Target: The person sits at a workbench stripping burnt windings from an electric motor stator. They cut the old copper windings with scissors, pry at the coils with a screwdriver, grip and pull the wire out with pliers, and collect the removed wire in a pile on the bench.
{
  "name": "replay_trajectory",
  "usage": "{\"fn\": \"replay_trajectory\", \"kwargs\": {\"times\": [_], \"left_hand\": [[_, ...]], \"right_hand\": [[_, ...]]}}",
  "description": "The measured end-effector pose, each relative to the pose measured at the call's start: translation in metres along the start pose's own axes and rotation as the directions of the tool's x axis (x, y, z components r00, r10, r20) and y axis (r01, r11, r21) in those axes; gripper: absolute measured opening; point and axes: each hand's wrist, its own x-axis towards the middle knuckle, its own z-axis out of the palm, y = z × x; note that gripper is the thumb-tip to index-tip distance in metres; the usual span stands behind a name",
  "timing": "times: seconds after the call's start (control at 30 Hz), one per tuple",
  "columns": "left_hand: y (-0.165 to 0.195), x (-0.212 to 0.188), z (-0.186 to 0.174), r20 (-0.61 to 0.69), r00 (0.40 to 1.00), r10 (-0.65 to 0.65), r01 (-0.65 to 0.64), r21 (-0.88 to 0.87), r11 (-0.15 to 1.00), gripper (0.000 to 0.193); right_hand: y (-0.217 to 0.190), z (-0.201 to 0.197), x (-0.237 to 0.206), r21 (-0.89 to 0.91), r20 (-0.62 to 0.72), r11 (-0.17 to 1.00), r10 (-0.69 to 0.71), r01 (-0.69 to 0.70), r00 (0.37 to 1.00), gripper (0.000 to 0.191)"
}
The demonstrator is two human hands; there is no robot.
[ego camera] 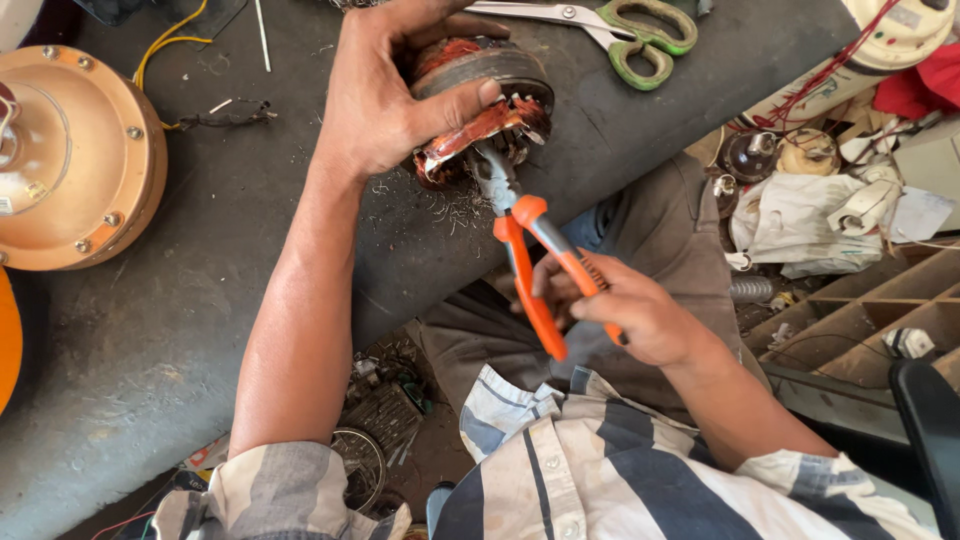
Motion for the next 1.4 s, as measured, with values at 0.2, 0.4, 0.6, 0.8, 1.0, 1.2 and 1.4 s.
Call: {"fn": "replay_trajectory", "kwargs": {"times": [0.2, 0.4, 0.6, 0.8, 1.0, 1.2, 1.4], "left_hand": [[-0.001, -0.002, -0.003, 0.028, 0.999, -0.016, 0.014, 0.082, 0.997, 0.040], [0.002, 0.000, -0.002, 0.014, 1.000, -0.008, 0.007, 0.089, 0.996, 0.044], [-0.010, -0.006, -0.004, 0.029, 0.999, 0.017, -0.022, 0.160, 0.987, 0.043], [-0.036, -0.013, -0.016, -0.238, 0.939, -0.248, 0.249, -0.026, 0.968, 0.037], [-0.043, -0.017, -0.019, -0.205, 0.965, -0.161, 0.172, 0.040, 0.984, 0.042], [-0.037, -0.014, -0.017, -0.134, 0.981, -0.141, 0.140, -0.022, 0.990, 0.041], [-0.025, -0.012, -0.015, -0.041, 0.993, -0.108, 0.106, -0.041, 0.994, 0.040]], "right_hand": [[0.017, -0.001, 0.004, 0.626, 0.144, 0.779, -0.087, -0.023, 0.986, 0.038], [0.039, 0.006, 0.004, 0.735, 0.108, 0.676, -0.039, -0.053, 0.993, 0.028], [0.030, 0.001, -0.002, 0.403, 0.017, 0.913, 0.060, -0.062, 0.998, 0.033], [0.010, 0.016, -0.003, -0.931, -0.280, 0.277, -0.121, -0.238, 0.952, 0.035], [0.008, 0.012, -0.002, -0.930, -0.144, 0.365, -0.243, -0.047, 0.959, 0.067], [0.025, -0.031, -0.024, -0.492, 0.023, 0.871, 0.007, 0.005, 1.000, 0.041], [0.046, -0.048, -0.041, 0.413, 0.021, 0.893, 0.185, -0.177, 0.983, 0.054]]}}
